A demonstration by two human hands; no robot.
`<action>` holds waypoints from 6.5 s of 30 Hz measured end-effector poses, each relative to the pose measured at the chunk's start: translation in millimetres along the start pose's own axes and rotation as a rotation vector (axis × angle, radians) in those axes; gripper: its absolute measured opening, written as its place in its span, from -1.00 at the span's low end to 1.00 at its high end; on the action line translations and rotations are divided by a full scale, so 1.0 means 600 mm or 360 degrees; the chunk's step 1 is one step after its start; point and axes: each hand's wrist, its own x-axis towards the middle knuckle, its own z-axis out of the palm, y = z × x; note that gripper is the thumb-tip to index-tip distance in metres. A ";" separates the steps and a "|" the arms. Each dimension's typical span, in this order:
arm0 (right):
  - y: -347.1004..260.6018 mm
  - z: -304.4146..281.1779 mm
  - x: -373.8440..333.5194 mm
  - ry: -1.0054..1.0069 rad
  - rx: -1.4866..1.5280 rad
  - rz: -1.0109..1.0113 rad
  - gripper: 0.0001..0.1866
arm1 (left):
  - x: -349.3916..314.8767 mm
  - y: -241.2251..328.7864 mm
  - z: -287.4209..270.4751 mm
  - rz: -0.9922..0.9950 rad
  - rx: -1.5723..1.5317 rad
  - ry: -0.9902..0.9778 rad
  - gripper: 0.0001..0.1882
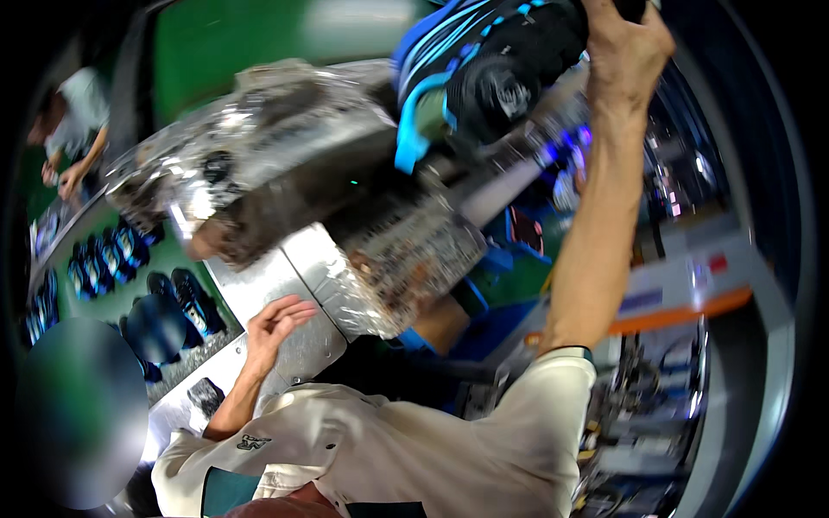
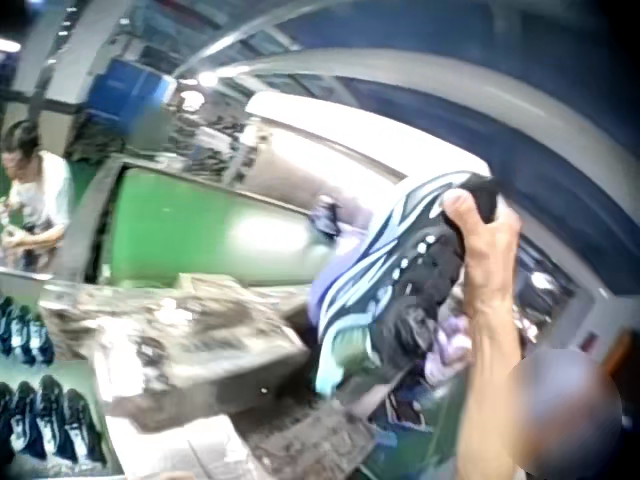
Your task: The person picks up blue shoes from a conveyor belt, places them into an industrial machine for processing, and returns them to the belt.
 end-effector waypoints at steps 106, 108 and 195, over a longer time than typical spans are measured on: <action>0.376 0.008 -0.072 -0.0862 -0.1221 -0.0116 -0.48 | 0.013 -0.192 -0.435 -0.0290 0.1588 0.1830 -0.22; 0.495 0.038 0.022 -0.0993 -0.1602 -0.0330 -0.30 | 0.032 -0.214 -0.434 -0.0188 0.1661 0.1987 -0.22; -0.276 -1.386 -1.223 0.1275 -0.2119 0.3396 -0.35 | -0.159 -0.609 0.964 -0.1528 0.0757 -0.1714 -0.37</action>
